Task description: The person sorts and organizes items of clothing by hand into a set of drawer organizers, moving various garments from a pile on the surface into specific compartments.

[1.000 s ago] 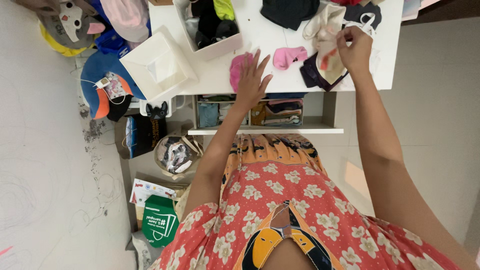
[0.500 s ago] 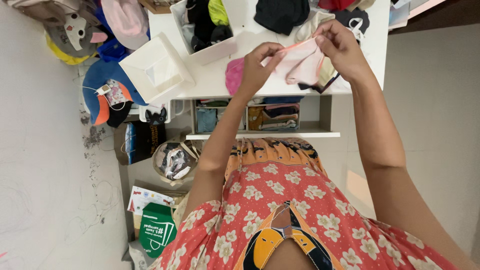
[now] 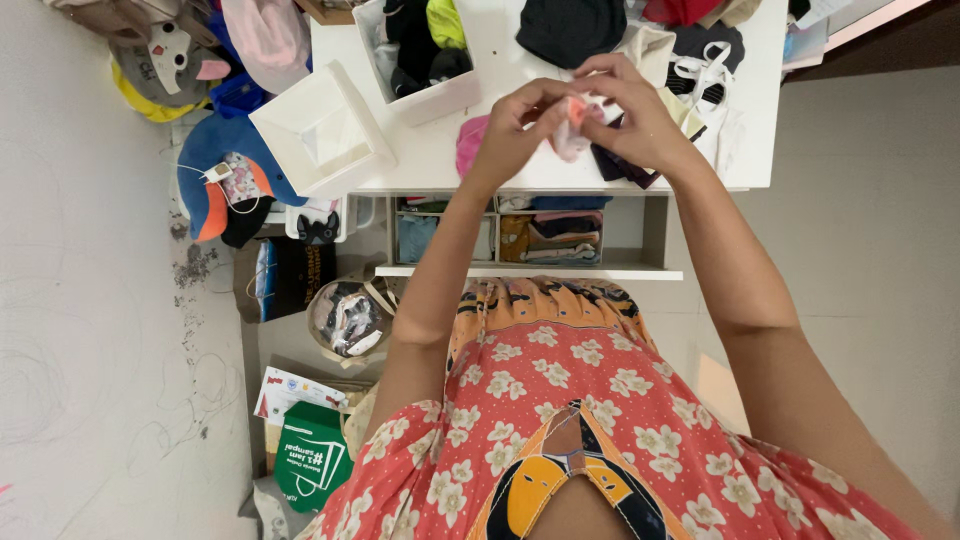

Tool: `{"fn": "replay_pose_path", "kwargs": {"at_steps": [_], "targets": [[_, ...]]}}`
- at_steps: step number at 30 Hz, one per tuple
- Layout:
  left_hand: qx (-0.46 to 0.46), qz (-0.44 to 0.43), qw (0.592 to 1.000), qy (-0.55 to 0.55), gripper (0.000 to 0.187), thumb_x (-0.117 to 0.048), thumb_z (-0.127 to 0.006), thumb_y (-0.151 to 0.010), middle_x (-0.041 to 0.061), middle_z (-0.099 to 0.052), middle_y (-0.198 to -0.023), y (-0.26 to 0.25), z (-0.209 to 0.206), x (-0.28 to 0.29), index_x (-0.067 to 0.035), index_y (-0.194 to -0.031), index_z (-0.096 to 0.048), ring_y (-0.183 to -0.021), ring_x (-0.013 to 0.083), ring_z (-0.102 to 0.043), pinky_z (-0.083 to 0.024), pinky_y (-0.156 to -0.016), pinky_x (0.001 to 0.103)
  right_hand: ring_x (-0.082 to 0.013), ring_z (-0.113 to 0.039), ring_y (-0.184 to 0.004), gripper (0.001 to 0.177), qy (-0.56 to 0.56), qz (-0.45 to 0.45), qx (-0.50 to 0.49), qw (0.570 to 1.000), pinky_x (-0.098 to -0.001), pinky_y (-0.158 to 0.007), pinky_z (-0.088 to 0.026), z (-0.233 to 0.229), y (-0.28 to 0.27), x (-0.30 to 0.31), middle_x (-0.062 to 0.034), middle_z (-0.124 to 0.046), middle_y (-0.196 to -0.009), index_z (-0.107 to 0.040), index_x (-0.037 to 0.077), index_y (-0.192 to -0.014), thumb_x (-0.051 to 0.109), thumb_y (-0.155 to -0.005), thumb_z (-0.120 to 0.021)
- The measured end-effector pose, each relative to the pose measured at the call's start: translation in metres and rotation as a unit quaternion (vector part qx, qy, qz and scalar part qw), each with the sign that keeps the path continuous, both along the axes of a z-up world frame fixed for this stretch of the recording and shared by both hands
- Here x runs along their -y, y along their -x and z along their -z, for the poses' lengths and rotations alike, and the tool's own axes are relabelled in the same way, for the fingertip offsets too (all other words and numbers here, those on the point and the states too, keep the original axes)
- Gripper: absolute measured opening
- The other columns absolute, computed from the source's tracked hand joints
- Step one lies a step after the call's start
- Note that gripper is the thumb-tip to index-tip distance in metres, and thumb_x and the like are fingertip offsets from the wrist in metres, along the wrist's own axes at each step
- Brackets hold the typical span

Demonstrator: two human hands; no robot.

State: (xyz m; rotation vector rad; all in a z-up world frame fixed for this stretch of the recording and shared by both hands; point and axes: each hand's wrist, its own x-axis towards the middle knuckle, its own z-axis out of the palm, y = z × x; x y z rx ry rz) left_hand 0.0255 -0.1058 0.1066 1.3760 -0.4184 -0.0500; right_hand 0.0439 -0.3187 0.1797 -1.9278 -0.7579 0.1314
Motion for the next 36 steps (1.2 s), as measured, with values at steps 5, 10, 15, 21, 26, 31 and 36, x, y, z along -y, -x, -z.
{"fn": "replay_pose_path", "kwargs": {"at_steps": [5,10,15,21,26,31,36], "targets": [[-0.081,-0.041,0.981,0.172,0.015,-0.013,-0.065,-0.107,0.0,-0.066,-0.107,-0.002,0.002,-0.021,-0.006,-0.119,-0.065,-0.098,0.0083,-0.065,-0.057,-0.084,0.026,-0.0207,-0.066,-0.11,0.035,0.109,-0.036,-0.021,0.993,-0.0329,-0.097,-0.052,0.007,-0.005,0.0,-0.0054,-0.068,-0.13,-0.068,0.005,-0.127,0.009,-0.095,-0.083],[-0.083,-0.2,0.971,0.099,0.015,-0.016,-0.058,-0.114,-0.002,-0.063,-0.096,0.003,-0.005,-0.03,-0.007,-0.121,-0.067,-0.077,0.0021,-0.05,-0.042,-0.062,0.018,-0.0193,-0.065,-0.104,0.044,0.014,0.03,-0.123,0.992,-0.0281,-0.087,-0.056,0.002,0.002,-0.009,-0.0119,-0.064,-0.121,-0.061,0.007,-0.135,0.01,-0.092,-0.07],[-0.035,-0.218,0.974,-0.048,0.016,-0.017,-0.07,-0.103,-0.004,-0.066,-0.079,0.011,-0.029,-0.003,-0.008,-0.115,-0.075,-0.063,-0.0006,-0.05,-0.035,-0.05,0.021,-0.0285,-0.061,-0.114,0.047,-0.125,-0.057,0.089,0.987,-0.0336,-0.096,-0.056,0.019,0.006,-0.034,-0.0214,-0.059,-0.125,-0.056,-0.002,-0.136,0.003,-0.093,-0.072],[-0.038,-0.197,0.96,-0.198,0.016,-0.02,-0.076,-0.096,-0.008,-0.048,-0.057,0.01,-0.05,-0.027,-0.01,-0.109,-0.08,-0.05,-0.0009,-0.038,-0.026,-0.046,0.021,-0.0241,-0.069,-0.078,0.013,0.031,0.139,0.049,0.989,-0.0345,-0.07,-0.054,0.069,-0.008,-0.036,-0.0119,-0.071,-0.089,-0.074,-0.001,-0.101,0.0,-0.091,-0.065],[-0.054,-0.134,0.978,-0.147,0.018,-0.017,-0.074,-0.097,-0.007,-0.051,-0.065,0.013,-0.051,-0.062,-0.009,-0.112,-0.079,-0.057,0.0008,-0.038,-0.027,-0.051,0.022,-0.0126,-0.067,-0.086,0.013,-0.063,0.064,-0.035,0.995,-0.0287,-0.081,-0.057,0.066,-0.02,-0.008,-0.0041,-0.069,-0.092,-0.07,-0.003,-0.106,0.007,-0.102,-0.064],[-0.021,-0.076,0.938,-0.337,0.046,-0.025,-0.091,-0.077,0.003,-0.048,-0.056,0.017,-0.045,-0.062,-0.009,-0.117,-0.076,-0.051,0.0101,-0.04,-0.035,-0.049,0.029,-0.0019,-0.057,-0.072,0.016,-0.221,0.076,-0.331,0.914,-0.0192,-0.061,-0.047,0.032,-0.02,-0.001,0.0069,-0.064,-0.085,-0.065,0.004,-0.11,0.019,-0.109,-0.058],[0.151,-0.309,0.838,-0.423,0.02,-0.011,-0.074,-0.078,0.011,-0.068,-0.077,0.016,-0.027,-0.067,-0.012,-0.097,-0.082,-0.069,0.0274,-0.067,-0.053,-0.061,0.039,-0.0005,-0.04,-0.066,0.018,-0.054,0.099,-0.151,0.982,-0.0194,-0.056,-0.03,0.01,-0.022,0.011,0.0081,-0.05,-0.076,-0.071,0.0,-0.116,0.016,-0.112,-0.062]]}}
